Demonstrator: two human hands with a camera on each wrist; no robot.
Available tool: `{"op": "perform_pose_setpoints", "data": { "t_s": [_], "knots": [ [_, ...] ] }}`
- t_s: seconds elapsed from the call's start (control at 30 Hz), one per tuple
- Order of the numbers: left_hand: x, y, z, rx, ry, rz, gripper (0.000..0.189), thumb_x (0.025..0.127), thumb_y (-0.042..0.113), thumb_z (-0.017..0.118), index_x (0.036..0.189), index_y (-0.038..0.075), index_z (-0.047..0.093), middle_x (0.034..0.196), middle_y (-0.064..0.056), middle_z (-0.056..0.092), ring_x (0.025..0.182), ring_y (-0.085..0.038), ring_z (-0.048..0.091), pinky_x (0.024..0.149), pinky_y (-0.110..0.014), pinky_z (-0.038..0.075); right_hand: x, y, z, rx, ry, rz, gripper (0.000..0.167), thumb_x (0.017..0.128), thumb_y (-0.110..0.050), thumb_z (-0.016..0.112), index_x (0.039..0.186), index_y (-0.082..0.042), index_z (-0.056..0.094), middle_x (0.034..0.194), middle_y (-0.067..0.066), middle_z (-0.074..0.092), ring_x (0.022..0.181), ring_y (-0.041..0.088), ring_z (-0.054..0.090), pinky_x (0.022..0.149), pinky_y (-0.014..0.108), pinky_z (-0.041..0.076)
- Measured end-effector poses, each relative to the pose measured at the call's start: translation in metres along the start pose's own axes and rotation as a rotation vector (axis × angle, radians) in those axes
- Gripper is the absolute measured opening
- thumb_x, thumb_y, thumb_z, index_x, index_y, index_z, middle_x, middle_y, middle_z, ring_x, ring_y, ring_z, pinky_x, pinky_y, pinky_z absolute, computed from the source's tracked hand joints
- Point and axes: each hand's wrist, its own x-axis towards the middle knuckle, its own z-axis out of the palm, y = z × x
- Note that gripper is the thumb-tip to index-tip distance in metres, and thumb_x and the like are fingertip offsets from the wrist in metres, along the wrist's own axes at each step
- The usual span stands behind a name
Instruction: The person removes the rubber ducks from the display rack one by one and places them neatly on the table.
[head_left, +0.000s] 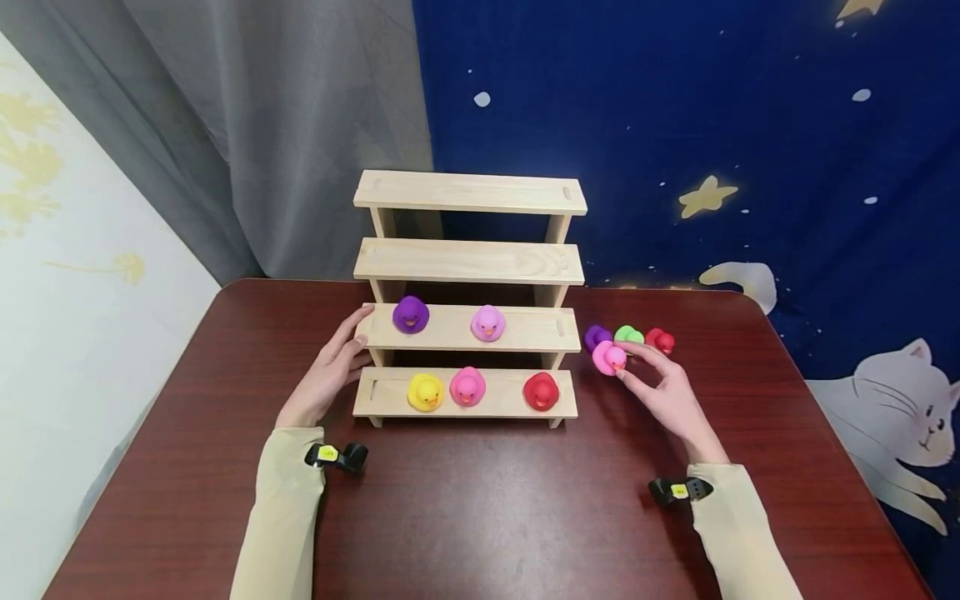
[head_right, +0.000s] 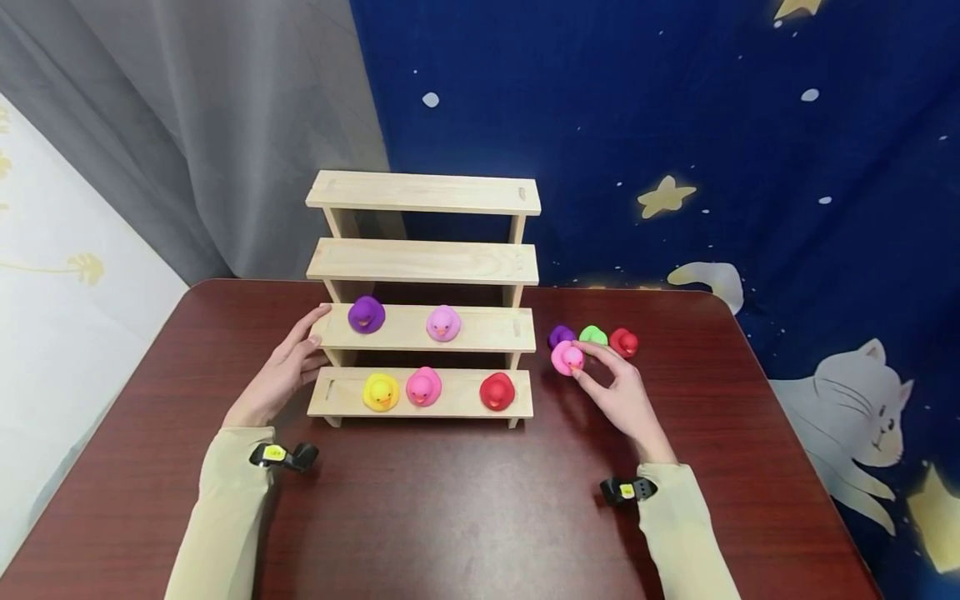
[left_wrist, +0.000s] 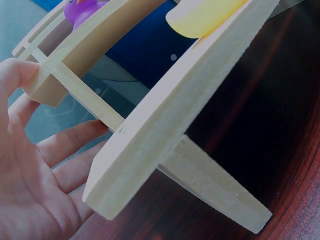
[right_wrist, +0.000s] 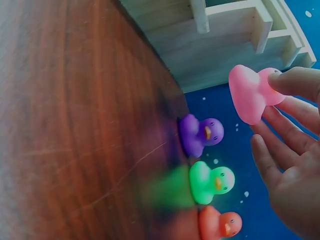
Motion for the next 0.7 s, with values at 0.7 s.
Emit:
{"op": "perform_pose_setpoints", "data": {
  "t_s": [0.7],
  "knots": [
    [0.001,-0.001,-0.001,-0.003,-0.003,0.003,0.053,0.105,0.037,0.037,0.155,0.034,0.019,0.155,-0.016,0.019,0.129,-0.043,0.039,0.103,-0.058,0.029,-0.002,0.044,0.005,0.011,-0.107,0.091,0.040,0.086,0.009,0.066,0.125,0.012,0.057,0.122,0.026,0.059,0.110,0.041,0.056,0.095,0.052,0.041]
  ]
}}
